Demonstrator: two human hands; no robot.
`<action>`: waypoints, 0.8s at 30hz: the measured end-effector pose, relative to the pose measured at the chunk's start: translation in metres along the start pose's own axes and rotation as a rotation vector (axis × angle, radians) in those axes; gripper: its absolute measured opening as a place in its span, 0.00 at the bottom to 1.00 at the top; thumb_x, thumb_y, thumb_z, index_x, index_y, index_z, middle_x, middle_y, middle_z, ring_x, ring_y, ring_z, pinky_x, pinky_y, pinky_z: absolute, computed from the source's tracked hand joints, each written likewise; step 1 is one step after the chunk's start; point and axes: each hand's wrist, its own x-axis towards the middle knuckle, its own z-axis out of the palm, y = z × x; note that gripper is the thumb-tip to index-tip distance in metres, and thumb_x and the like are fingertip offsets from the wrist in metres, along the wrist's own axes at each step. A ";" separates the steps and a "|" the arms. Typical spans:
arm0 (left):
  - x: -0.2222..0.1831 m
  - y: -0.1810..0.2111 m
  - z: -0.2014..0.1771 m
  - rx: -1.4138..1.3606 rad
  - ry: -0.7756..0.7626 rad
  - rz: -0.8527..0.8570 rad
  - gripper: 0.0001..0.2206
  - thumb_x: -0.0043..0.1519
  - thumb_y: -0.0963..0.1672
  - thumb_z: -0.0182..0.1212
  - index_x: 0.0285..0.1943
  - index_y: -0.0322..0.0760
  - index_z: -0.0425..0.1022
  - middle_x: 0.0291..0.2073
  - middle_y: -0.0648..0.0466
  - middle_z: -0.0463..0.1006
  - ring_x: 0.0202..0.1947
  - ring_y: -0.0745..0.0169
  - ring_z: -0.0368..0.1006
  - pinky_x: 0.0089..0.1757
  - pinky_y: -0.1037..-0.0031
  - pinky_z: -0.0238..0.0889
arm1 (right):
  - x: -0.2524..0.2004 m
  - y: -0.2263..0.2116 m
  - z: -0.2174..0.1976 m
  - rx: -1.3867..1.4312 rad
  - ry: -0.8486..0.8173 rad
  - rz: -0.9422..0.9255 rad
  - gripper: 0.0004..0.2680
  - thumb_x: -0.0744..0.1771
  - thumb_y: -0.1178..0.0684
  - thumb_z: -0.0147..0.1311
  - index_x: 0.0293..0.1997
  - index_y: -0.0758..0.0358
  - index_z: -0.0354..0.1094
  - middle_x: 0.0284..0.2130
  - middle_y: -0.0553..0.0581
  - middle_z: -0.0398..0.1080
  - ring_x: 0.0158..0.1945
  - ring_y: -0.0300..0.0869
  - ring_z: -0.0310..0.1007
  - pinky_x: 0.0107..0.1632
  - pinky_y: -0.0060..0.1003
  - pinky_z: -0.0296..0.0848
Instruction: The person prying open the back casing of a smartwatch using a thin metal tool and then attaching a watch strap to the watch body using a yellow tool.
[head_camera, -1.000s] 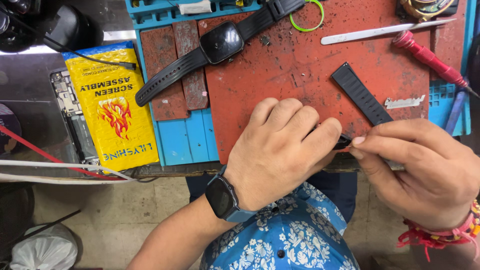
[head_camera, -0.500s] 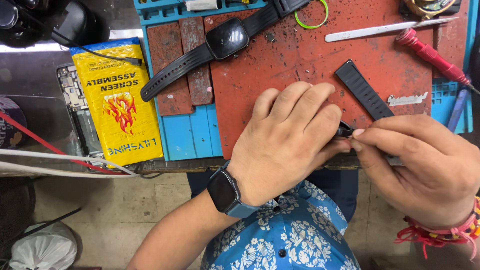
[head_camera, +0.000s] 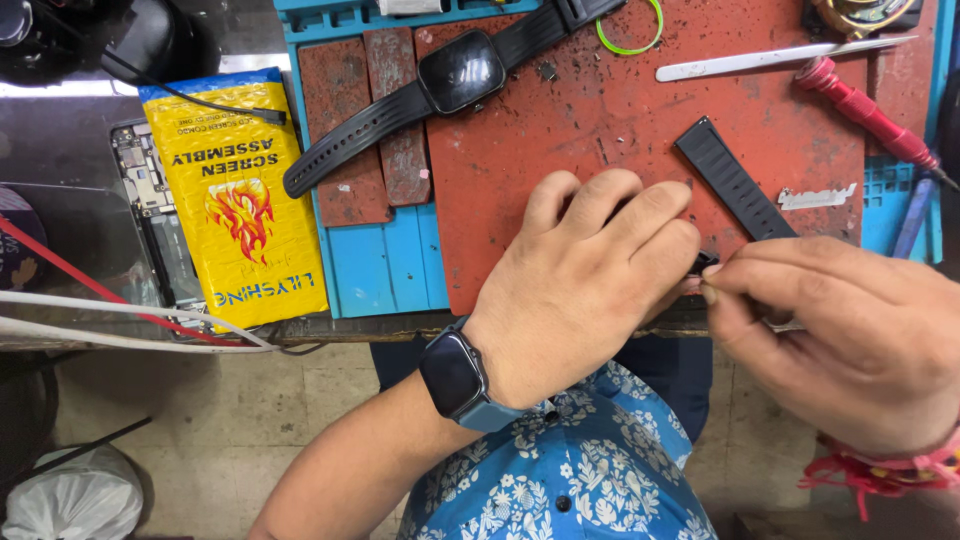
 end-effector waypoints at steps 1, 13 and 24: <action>0.000 0.000 0.000 -0.009 0.004 0.010 0.09 0.68 0.47 0.59 0.54 0.43 0.71 0.59 0.55 0.70 0.60 0.56 0.64 0.59 0.61 0.54 | 0.000 0.001 -0.002 0.014 -0.023 0.022 0.06 0.63 0.64 0.64 0.42 0.69 0.72 0.36 0.59 0.75 0.32 0.41 0.77 0.34 0.32 0.76; 0.002 0.001 0.000 -0.069 0.017 0.025 0.04 0.68 0.44 0.56 0.48 0.44 0.68 0.43 0.56 0.67 0.47 0.59 0.67 0.52 0.66 0.57 | -0.001 -0.005 -0.002 0.013 -0.040 0.148 0.06 0.62 0.64 0.63 0.39 0.70 0.72 0.33 0.59 0.76 0.30 0.41 0.77 0.33 0.32 0.74; 0.004 0.003 0.001 -0.105 0.011 -0.001 0.04 0.67 0.44 0.56 0.46 0.44 0.67 0.40 0.55 0.66 0.44 0.59 0.66 0.47 0.67 0.58 | -0.017 -0.003 0.008 0.062 0.048 0.190 0.07 0.65 0.64 0.64 0.43 0.69 0.71 0.34 0.58 0.75 0.34 0.41 0.77 0.38 0.30 0.75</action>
